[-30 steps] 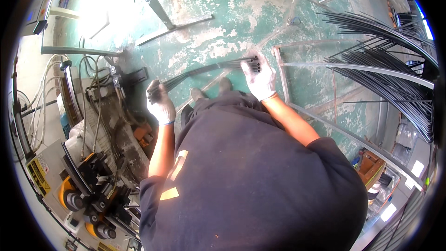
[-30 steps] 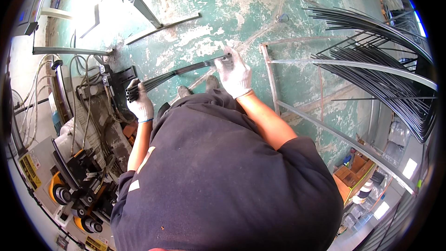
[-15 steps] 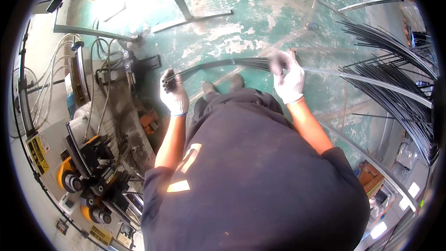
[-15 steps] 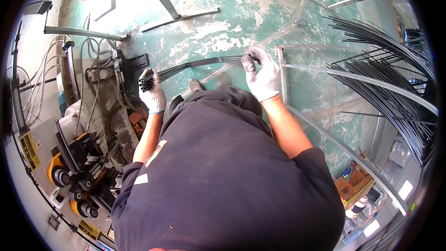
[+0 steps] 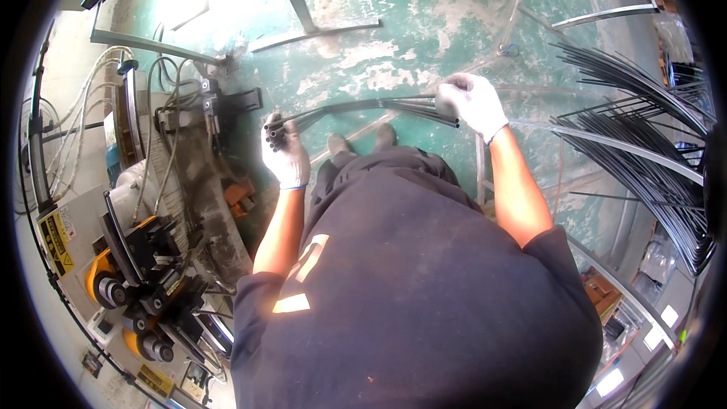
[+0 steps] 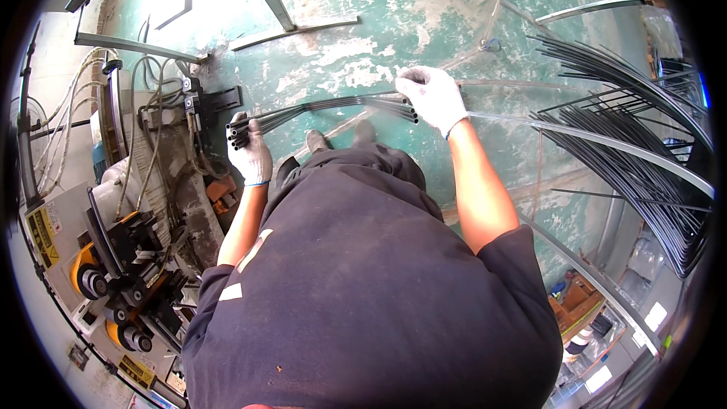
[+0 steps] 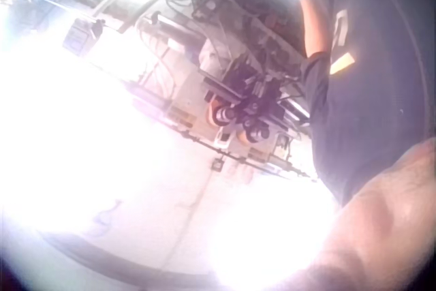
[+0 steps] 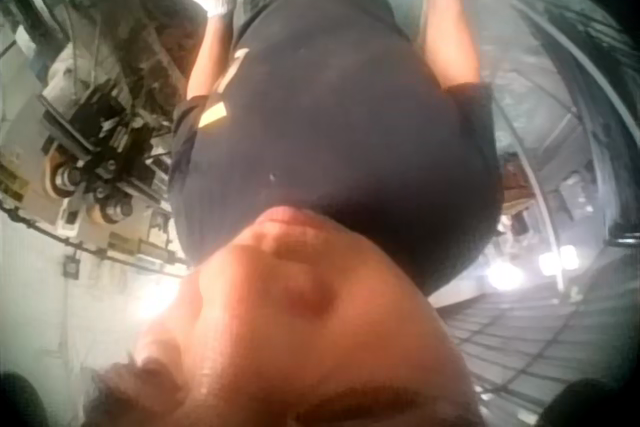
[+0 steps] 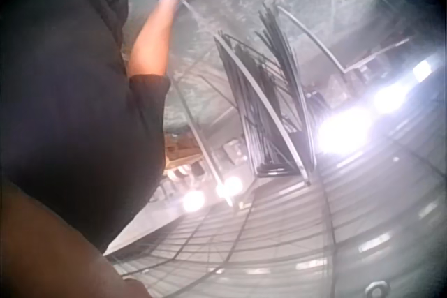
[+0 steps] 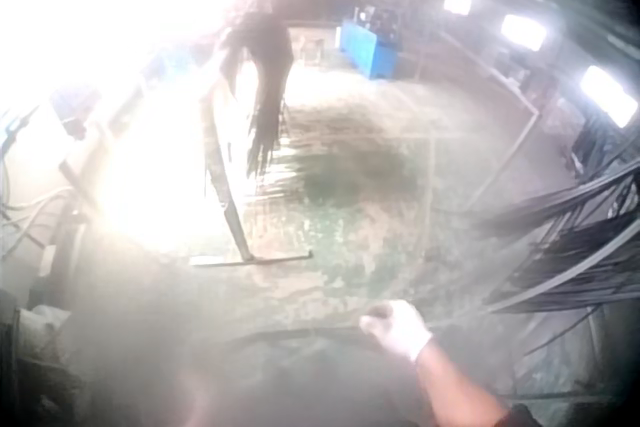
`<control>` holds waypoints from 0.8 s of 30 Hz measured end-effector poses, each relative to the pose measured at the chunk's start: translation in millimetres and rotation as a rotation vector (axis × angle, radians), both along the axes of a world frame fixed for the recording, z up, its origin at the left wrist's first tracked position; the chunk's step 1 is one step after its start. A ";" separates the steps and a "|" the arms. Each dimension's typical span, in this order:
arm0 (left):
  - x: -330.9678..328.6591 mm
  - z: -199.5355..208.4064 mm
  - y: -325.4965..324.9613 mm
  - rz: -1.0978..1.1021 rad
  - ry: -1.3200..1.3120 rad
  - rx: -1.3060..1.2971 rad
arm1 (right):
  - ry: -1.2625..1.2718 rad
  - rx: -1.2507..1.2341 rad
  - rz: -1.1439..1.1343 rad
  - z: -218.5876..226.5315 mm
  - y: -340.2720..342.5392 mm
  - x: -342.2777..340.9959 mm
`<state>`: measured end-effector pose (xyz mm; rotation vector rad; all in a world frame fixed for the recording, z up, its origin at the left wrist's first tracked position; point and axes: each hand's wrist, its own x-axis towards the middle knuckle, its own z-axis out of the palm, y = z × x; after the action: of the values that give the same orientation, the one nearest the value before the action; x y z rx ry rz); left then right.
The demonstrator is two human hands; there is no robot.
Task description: The person feeds bundles of long metal rods into a bending machine, operates the machine to bend them, and stacks the finished pieces. He then measures a single bent rod on a wooden table and places it on a metal rack.
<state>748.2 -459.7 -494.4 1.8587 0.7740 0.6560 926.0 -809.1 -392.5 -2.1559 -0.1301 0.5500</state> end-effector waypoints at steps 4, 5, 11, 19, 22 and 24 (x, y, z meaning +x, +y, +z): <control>-0.1 3.1 -1.5 0.015 0.010 0.008 | -0.110 -0.138 0.078 18.2 12.7 6.2; -0.3 3.8 -2.2 0.013 0.008 -0.001 | -0.187 -0.194 0.104 23.2 17.6 4.7; 3.7 2.1 -3.9 0.011 0.048 0.079 | -0.519 -0.341 0.397 18.0 26.7 18.3; 0.9 -3.5 -1.1 -0.022 0.056 0.138 | -0.648 -0.467 0.031 -6.0 4.5 89.7; -3.2 -3.1 -1.0 -0.022 0.060 0.121 | -0.684 -0.516 -0.154 -4.9 -18.9 113.1; -3.6 -1.3 -2.8 -0.016 0.028 0.074 | -0.739 -0.557 -0.231 -9.6 -38.8 125.5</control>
<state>744.7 -462.6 -495.7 1.9434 0.7616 0.6575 1051.6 -847.9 -402.1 -2.7760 -0.1354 -0.4192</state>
